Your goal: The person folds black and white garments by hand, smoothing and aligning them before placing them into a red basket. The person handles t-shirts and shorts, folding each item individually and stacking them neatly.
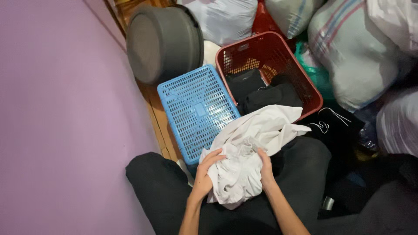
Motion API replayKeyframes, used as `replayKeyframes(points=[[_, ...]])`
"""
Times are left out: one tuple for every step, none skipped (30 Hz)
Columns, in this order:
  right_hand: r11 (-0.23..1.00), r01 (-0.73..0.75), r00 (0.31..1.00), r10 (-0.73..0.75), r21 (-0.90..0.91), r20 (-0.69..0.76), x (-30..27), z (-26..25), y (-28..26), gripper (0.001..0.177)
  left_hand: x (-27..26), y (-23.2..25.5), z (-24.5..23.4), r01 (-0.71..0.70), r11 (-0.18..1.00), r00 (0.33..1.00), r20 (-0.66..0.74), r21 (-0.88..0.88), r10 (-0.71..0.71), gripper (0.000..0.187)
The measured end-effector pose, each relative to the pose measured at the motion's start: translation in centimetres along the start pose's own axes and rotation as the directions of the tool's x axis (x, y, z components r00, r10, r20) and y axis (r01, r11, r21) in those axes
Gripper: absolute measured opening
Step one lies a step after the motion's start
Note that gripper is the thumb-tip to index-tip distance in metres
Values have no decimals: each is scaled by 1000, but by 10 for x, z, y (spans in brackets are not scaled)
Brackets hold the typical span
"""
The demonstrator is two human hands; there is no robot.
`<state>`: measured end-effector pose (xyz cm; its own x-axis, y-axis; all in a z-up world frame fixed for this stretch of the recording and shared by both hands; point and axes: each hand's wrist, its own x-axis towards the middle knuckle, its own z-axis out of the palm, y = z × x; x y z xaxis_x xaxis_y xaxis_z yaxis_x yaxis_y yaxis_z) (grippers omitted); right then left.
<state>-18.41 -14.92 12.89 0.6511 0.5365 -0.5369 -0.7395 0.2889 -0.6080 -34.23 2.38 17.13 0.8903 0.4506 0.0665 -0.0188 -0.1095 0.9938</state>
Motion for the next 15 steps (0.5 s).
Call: replayKeyframes(points=[[993,-66,998,65,94,6,-2,5,-3,65,-2,8,-2,38,994,998,45,99,-43,50],[972,-131,991,130,193,16,-4,10,-5,68,-5,17,-7,73,977,991,92,202,-93,59],[937,-194,981,193,289,32,-6,12,-6,72,-8,25,-10,102,947,980,133,304,-148,69],[936,-186,982,179,300,53,-5,14,-5,72,-11,32,-12,91,924,981,126,372,-147,67],[933,-179,984,164,311,74,-3,14,-4,73,-15,39,-13,80,895,982,119,439,-146,65],[932,-172,984,148,318,100,4,13,-3,74,-15,42,-13,66,861,984,109,504,-139,64],[933,-188,979,151,306,140,11,11,-1,71,-16,44,-12,49,880,988,107,473,-113,63],[934,-209,970,161,291,181,17,7,3,69,-19,44,-9,37,897,991,100,441,-90,63],[933,-230,960,171,275,221,24,3,7,66,-21,42,-6,24,912,993,92,409,-67,63],[955,-204,965,159,216,210,28,1,14,64,-20,39,-4,74,889,993,52,452,-109,57],[959,-215,962,176,186,207,31,-2,20,61,-19,35,-2,125,862,989,10,491,-149,54],[965,-214,964,183,150,195,32,-6,25,57,-19,30,4,174,834,982,-27,524,-188,54],[972,-209,965,186,111,186,32,-10,29,54,-15,23,10,166,800,986,-90,576,-140,63],[975,-212,964,197,64,179,30,-15,34,51,-9,14,15,169,763,984,-153,623,-93,73],[977,-213,963,207,16,174,28,-19,37,47,-7,7,18,176,723,977,-211,668,-43,84]])
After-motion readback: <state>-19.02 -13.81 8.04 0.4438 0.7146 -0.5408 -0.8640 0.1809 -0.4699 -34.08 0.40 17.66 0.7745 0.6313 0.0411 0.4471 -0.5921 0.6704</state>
